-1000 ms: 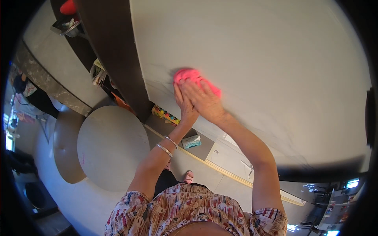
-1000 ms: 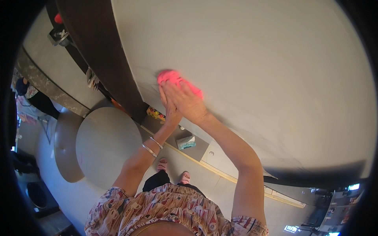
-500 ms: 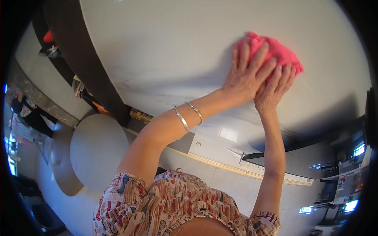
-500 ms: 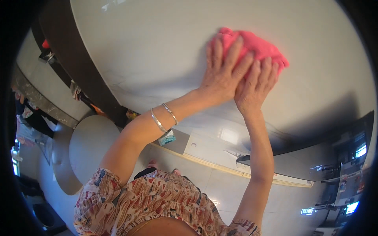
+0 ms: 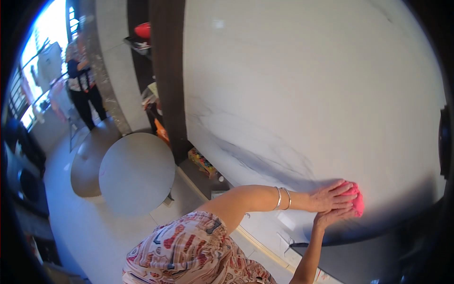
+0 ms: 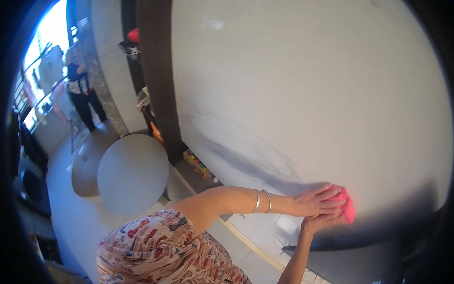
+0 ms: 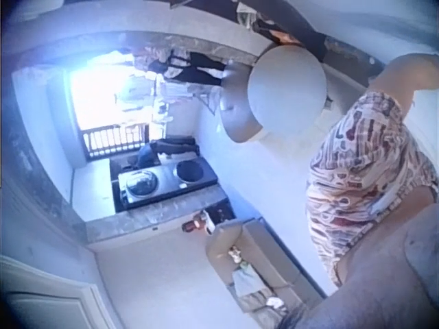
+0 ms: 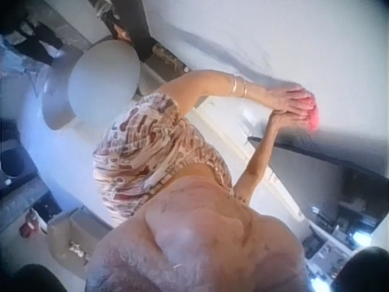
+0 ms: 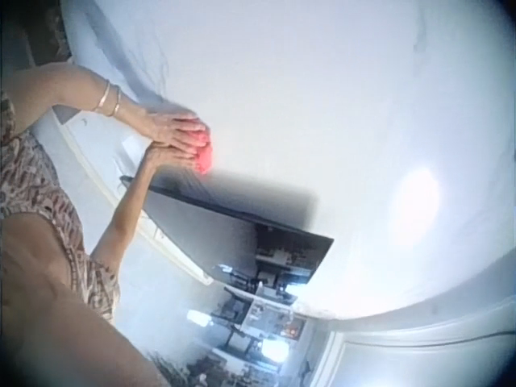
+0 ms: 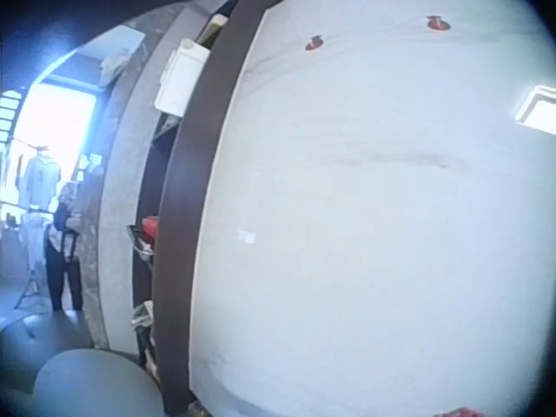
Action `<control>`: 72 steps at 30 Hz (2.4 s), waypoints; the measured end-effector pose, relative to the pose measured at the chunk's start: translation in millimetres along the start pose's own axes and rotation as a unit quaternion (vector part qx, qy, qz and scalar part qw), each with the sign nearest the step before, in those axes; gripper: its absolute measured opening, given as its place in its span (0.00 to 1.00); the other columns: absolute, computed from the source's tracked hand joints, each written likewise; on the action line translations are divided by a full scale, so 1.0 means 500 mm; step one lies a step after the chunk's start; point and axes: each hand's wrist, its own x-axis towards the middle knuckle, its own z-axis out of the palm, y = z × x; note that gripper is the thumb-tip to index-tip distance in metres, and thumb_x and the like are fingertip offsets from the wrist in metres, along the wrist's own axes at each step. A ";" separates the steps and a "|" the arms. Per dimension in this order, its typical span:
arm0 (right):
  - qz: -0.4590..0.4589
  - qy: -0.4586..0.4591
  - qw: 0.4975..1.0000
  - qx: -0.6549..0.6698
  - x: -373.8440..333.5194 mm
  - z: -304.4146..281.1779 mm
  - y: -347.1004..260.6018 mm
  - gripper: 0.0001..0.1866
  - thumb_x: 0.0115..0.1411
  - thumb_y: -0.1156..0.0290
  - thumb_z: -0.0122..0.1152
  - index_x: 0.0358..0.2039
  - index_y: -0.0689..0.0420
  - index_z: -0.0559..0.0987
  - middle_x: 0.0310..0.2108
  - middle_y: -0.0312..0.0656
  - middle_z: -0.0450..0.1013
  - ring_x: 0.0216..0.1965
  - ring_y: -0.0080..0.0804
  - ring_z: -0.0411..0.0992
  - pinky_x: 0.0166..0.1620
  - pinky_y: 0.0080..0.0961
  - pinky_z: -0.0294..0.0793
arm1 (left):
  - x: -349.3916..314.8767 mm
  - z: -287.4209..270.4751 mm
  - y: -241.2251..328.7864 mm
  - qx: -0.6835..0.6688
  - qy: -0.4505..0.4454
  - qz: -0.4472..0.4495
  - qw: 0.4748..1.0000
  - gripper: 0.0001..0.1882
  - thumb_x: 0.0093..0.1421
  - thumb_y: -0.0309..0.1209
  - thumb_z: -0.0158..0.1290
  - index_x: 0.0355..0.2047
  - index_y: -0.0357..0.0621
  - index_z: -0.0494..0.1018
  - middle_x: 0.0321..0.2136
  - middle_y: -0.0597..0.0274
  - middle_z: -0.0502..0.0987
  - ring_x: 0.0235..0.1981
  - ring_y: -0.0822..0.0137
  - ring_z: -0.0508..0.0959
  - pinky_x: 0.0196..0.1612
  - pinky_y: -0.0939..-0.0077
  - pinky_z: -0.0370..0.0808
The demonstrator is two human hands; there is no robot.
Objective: The person folds a cloth and wipes down the surface of a marble wall across different sections with it.
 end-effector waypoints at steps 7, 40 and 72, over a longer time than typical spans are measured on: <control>-0.343 -0.027 0.864 -0.368 0.034 0.079 -0.044 0.42 0.64 0.44 0.45 0.68 0.57 0.46 0.67 0.62 0.38 0.67 0.64 0.38 0.65 0.60 0.36 | -0.044 -0.052 -0.096 0.010 0.026 -0.039 0.999 0.31 0.55 0.36 0.52 0.60 0.61 0.59 0.65 0.60 0.53 0.66 0.42 0.49 0.66 0.39 0.45; -0.598 -0.185 0.722 -0.295 0.313 0.255 -0.428 0.38 0.50 0.55 0.61 0.60 0.57 0.65 0.66 0.46 0.55 0.67 0.44 0.52 0.66 0.47 0.46 | 0.112 -0.295 -0.315 0.026 0.130 -0.182 0.974 0.35 0.55 0.27 0.50 0.62 0.33 0.51 0.63 0.29 0.45 0.63 0.29 0.45 0.62 0.36 0.44; 0.064 -0.074 0.838 -0.536 -0.207 -0.140 0.150 0.39 0.65 0.49 0.43 0.68 0.56 0.44 0.67 0.59 0.42 0.67 0.59 0.38 0.67 0.48 0.40 | -0.061 0.128 0.161 -0.102 -0.229 0.172 0.953 0.25 0.59 0.34 0.44 0.59 0.55 0.65 0.63 0.66 0.59 0.67 0.59 0.52 0.68 0.63 0.47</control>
